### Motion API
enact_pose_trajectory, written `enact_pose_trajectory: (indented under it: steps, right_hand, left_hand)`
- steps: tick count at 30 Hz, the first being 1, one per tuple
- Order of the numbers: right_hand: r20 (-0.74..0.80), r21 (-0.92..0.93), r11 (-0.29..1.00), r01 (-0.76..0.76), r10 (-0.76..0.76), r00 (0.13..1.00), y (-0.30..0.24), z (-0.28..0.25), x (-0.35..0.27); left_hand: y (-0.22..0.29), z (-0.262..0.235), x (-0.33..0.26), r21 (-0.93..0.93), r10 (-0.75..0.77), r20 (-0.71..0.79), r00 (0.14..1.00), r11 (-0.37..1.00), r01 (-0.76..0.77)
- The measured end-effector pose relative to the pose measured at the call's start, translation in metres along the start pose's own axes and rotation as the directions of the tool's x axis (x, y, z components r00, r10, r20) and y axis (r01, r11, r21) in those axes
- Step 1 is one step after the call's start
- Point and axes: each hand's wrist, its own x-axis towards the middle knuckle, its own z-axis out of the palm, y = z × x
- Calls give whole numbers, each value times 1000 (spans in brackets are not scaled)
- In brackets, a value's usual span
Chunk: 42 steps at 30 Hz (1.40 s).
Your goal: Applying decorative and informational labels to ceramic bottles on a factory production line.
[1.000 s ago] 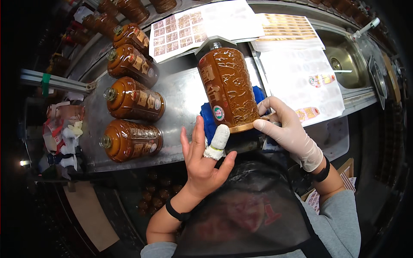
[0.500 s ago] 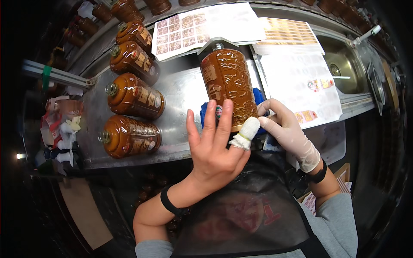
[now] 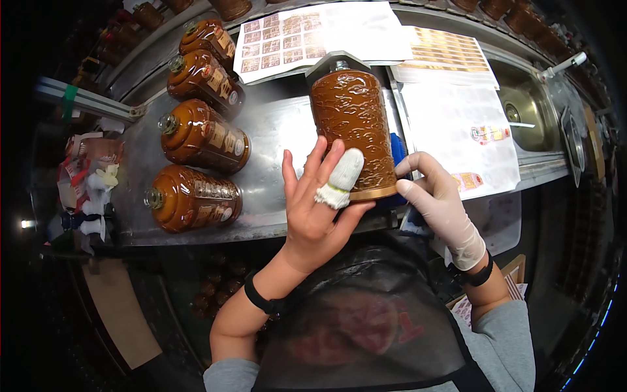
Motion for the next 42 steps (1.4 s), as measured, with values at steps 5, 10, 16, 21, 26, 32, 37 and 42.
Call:
enact_pose_trajectory:
  steps: [5, 10, 16, 21, 26, 32, 37, 42]
  right_hand:
    - [-46, -19, 998, 68, -69, 997, -4, 7, -1]
    - [-74, -151, 982, 112, -124, 989, -4, 12, 2]
    - [-83, -113, 982, 150, -159, 984, 2, 13, 2]
    - [-86, -99, 990, 105, -114, 990, 4, 11, 2]
    - [-66, -60, 993, 104, -108, 992, 8, 9, 4]
    - [-24, 34, 977, 209, -208, 978, 26, -1, 9]
    - [-3, 119, 984, 135, -135, 991, 12, 5, -2]
    - [48, 2, 995, 101, -101, 994, 2, -2, 1]
  left_hand:
    - [0, -11, -40, -25, -96, 51, 994, 995, 97]
    - [6, -8, -44, 34, -103, 73, 992, 994, 100]
    - [13, -10, -30, 118, -12, 106, 994, 993, -1]
    - [22, -9, -16, 168, 22, 112, 993, 985, -41]
    - [27, -11, -2, 242, 72, 115, 991, 965, -98]
    - [41, 5, 14, 251, 147, 141, 979, 951, -179]
    - [21, 12, 16, 235, 85, 48, 995, 967, -94]
    - [2, 7, 2, 46, -25, -24, 999, 999, 26]
